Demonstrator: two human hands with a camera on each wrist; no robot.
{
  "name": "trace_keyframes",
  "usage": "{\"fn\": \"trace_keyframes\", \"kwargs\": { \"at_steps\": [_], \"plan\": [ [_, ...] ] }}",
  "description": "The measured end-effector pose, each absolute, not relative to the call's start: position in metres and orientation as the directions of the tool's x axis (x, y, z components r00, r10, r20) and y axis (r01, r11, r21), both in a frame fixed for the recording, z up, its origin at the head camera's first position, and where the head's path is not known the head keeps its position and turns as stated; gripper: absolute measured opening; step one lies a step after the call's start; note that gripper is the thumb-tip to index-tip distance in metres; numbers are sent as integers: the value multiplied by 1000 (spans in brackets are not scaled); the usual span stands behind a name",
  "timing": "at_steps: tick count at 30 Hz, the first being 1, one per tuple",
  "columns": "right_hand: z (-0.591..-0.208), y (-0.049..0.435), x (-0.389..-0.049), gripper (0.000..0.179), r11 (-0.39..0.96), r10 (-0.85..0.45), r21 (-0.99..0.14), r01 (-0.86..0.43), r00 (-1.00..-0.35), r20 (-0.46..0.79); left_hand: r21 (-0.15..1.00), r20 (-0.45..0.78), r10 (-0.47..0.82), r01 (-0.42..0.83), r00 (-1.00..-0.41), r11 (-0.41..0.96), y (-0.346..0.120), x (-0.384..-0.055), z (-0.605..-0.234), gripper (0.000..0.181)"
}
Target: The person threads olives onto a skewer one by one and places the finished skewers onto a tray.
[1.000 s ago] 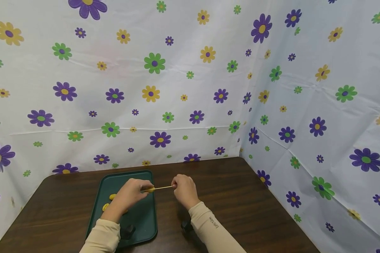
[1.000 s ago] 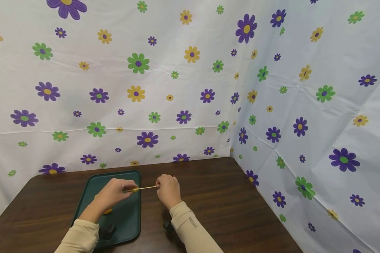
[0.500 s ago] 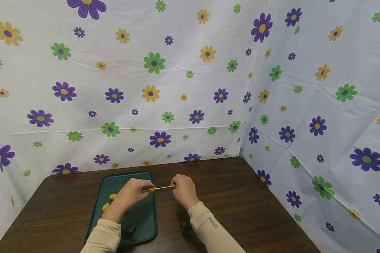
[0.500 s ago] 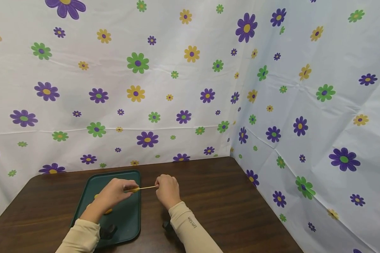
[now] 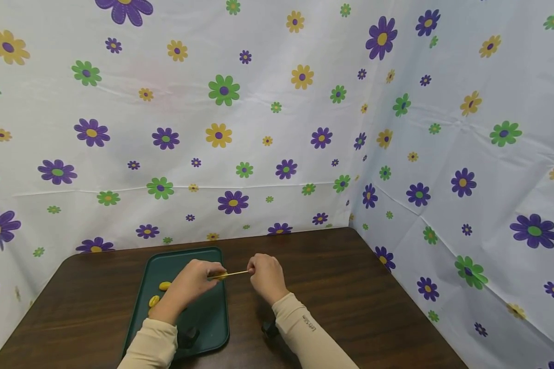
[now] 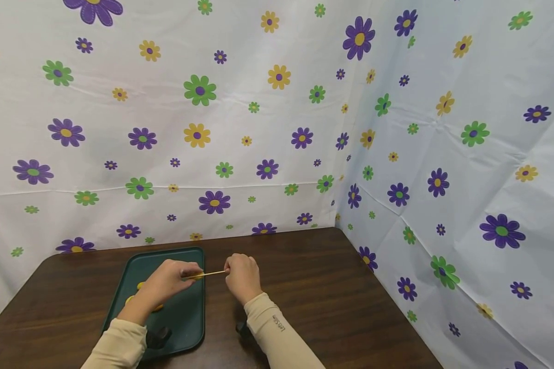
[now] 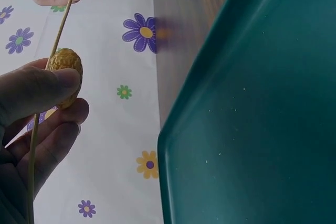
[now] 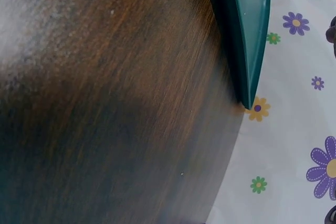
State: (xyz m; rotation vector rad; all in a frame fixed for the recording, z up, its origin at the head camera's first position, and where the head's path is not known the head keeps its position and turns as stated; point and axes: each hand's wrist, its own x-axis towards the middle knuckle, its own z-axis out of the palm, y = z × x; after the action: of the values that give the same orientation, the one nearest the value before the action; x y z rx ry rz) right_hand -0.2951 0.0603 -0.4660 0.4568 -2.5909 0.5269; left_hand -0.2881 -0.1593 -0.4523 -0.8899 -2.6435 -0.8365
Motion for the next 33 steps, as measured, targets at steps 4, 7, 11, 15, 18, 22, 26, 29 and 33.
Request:
{"fn": "trace_keyframes", "kwargs": {
  "at_steps": [4, 7, 11, 15, 18, 22, 26, 29, 33],
  "plan": [
    [-465, 60, -294, 21, 871, -226, -289, -397, -846, 483, 454, 370, 483, 608, -794, 651, -158, -287, -452, 25],
    [-464, 60, -294, 20, 870, -230, -288, -401, -845, 482, 459, 359, 482, 601, -799, 654, -157, -288, -452, 25],
    [-463, 59, -293, 20, 870, -239, -277, -408, -840, 487, 458, 350, 481, 595, -804, 660, -156, -289, -453, 26],
    [-463, 58, -291, 19, 866, -251, -267, -423, -830, 498, 456, 351, 479, 594, -804, 663, -156, -289, -454, 26],
    [-463, 58, -290, 18, 864, -260, -260, -430, -825, 501, 453, 353, 484, 599, -801, 660, -155, -288, -454, 26],
    [-464, 57, -289, 17, 871, -262, -253, -420, -835, 484, 453, 352, 491, 604, -797, 656, -154, -287, -456, 26],
    [-463, 56, -288, 19, 873, -253, -260, -413, -839, 482, 447, 374, 489, 615, -788, 650, -153, -288, -457, 27],
    [-461, 55, -288, 22, 872, -250, -259, -416, -832, 496, 440, 390, 489, 624, -780, 645, -152, -289, -457, 28],
    [-461, 55, -287, 22, 872, -253, -251, -420, -827, 503, 444, 385, 491, 623, -782, 644, -152, -289, -457, 28]
  ]
}}
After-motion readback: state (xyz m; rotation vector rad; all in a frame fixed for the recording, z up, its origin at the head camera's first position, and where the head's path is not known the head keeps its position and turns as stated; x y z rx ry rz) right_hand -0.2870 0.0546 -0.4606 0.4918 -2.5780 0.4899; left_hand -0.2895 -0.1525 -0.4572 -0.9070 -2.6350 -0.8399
